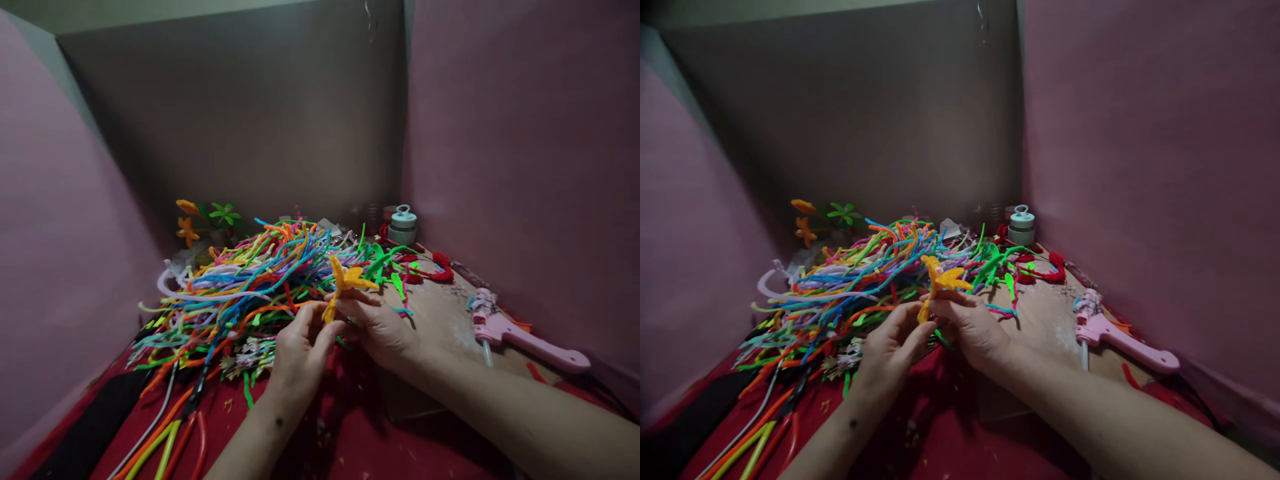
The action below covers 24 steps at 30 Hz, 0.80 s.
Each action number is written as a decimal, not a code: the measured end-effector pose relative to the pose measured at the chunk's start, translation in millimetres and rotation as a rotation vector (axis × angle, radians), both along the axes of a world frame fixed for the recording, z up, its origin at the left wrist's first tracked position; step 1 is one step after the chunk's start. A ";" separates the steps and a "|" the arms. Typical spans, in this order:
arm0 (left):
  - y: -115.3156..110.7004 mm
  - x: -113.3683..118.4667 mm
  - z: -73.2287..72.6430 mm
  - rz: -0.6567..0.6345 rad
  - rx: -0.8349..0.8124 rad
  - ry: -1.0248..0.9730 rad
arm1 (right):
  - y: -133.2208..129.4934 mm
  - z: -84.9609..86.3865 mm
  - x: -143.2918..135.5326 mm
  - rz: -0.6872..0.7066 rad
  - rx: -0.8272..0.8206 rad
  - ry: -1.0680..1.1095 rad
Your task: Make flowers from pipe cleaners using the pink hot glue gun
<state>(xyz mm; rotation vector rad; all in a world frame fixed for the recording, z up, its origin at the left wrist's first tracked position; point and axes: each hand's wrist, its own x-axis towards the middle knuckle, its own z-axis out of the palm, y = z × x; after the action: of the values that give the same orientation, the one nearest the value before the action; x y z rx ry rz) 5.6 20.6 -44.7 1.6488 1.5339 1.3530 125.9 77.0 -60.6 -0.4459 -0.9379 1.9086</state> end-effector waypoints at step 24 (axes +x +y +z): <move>-4.0 2.7 12.0 -0.155 -0.257 -0.641 | 0.8 2.0 5.6 0.101 0.303 -0.143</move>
<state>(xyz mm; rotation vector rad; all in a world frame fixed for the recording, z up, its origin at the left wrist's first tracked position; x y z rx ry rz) 8.3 16.6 -32.6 1.0115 1.1131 1.3544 131.6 77.8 -58.6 -0.3627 -1.3425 1.8012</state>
